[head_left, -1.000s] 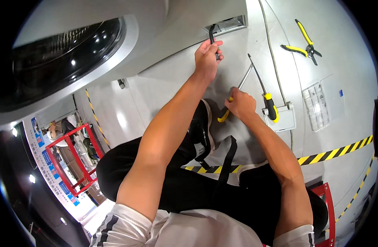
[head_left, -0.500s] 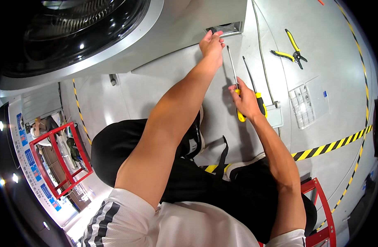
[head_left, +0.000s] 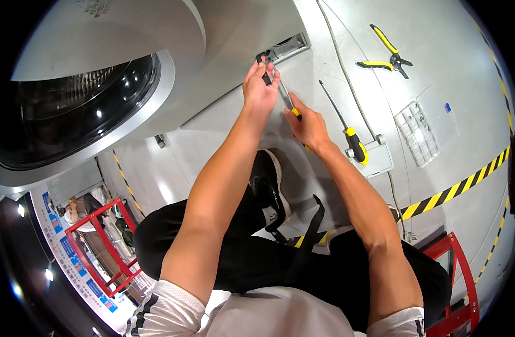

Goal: The person unscrews a component from a washing machine with a screwdriver, detaches wires by hand, and then fits a plastic cover into the opening.

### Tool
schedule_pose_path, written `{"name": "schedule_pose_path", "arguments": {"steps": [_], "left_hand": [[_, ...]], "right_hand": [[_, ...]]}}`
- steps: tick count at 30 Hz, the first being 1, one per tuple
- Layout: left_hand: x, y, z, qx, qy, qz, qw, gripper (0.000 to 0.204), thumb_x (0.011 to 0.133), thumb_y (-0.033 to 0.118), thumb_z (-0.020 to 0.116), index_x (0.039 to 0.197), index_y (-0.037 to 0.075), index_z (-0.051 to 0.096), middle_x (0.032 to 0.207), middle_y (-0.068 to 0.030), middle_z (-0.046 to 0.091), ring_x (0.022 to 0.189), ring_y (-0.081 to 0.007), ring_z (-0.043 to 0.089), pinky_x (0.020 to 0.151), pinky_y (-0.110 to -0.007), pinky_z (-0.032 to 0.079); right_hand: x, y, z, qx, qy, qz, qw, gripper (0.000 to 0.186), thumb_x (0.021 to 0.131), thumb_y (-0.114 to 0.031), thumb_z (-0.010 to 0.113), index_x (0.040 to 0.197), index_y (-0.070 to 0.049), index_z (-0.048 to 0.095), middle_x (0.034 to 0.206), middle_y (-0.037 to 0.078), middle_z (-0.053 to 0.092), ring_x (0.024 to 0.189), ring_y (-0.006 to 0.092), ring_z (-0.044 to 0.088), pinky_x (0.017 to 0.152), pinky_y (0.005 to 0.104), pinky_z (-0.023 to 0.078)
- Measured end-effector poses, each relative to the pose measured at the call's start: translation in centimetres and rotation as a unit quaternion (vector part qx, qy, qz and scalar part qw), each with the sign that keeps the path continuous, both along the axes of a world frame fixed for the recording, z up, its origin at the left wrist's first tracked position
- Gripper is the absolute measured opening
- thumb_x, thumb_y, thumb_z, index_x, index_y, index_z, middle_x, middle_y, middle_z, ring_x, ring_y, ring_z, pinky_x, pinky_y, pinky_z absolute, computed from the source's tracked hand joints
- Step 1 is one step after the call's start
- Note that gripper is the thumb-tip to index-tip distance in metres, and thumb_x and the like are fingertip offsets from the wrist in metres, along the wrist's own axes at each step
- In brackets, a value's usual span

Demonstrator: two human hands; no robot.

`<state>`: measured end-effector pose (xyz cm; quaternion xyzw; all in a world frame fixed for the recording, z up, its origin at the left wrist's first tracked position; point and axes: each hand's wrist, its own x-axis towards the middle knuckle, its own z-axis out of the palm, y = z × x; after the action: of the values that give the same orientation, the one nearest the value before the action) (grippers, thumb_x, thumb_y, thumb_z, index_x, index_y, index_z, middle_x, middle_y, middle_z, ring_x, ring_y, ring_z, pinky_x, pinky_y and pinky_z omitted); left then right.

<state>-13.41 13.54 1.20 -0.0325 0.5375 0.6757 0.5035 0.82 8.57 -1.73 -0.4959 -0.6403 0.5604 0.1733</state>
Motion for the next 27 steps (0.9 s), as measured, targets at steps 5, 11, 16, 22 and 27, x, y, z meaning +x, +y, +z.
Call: {"name": "schedule_pose_path", "arguments": {"steps": [5,11,16,22,27], "left_hand": [[-0.4,-0.1,-0.4,0.001,-0.023,-0.009,1.0,0.025,0.095,0.011,0.047,0.12,0.007,0.049,0.104,-0.0017,0.055,0.085,-0.0132,0.053,0.075,-0.033,0.046],[0.1,-0.3,0.3,0.004,-0.001,-0.017,1.0,0.029,0.096,0.013,0.048,0.124,0.006,0.049,0.096,-0.0038,0.052,0.084,-0.0141,0.052,0.072,-0.032,0.047],[0.1,-0.2,0.1,0.007,-0.001,-0.023,1.0,0.029,0.095,0.013,0.048,0.124,0.006,0.049,0.094,-0.0037,0.052,0.083,-0.0137,0.052,0.071,-0.031,0.047],[0.6,-0.1,0.5,-0.007,0.018,-0.008,1.0,0.03,0.095,0.013,0.048,0.124,0.007,0.049,0.096,-0.0033,0.052,0.083,-0.0135,0.052,0.071,-0.031,0.046],[0.5,-0.1,0.3,0.006,0.008,-0.017,1.0,0.032,0.095,0.013,0.049,0.126,0.007,0.048,0.102,-0.0027,0.052,0.084,-0.0139,0.052,0.071,-0.031,0.046]], "right_hand": [[-0.3,0.2,-0.4,0.004,-0.004,0.013,1.0,0.052,0.085,-0.021,0.056,0.136,-0.021,0.044,0.085,0.022,0.062,0.081,0.0384,0.061,0.075,0.0451,0.048],[-0.7,-0.6,-0.9,0.055,0.011,0.0,0.998,0.051,0.083,-0.014,0.057,0.133,-0.017,0.048,0.077,0.017,0.063,0.069,0.0334,0.063,0.069,0.0385,0.049],[-0.4,0.0,0.0,0.07,0.0,-0.03,0.997,0.046,0.083,-0.017,0.06,0.129,-0.016,0.053,0.078,0.017,0.064,0.068,0.0319,0.063,0.066,0.0383,0.049],[0.0,0.2,0.0,0.036,-0.02,-0.036,0.999,0.042,0.084,-0.019,0.061,0.126,-0.015,0.056,0.078,0.018,0.064,0.067,0.0315,0.062,0.065,0.0375,0.048],[0.2,0.0,-0.5,0.058,-0.03,-0.04,0.997,0.042,0.084,-0.019,0.061,0.125,-0.016,0.056,0.079,0.017,0.064,0.068,0.0325,0.062,0.065,0.0377,0.048]]}}
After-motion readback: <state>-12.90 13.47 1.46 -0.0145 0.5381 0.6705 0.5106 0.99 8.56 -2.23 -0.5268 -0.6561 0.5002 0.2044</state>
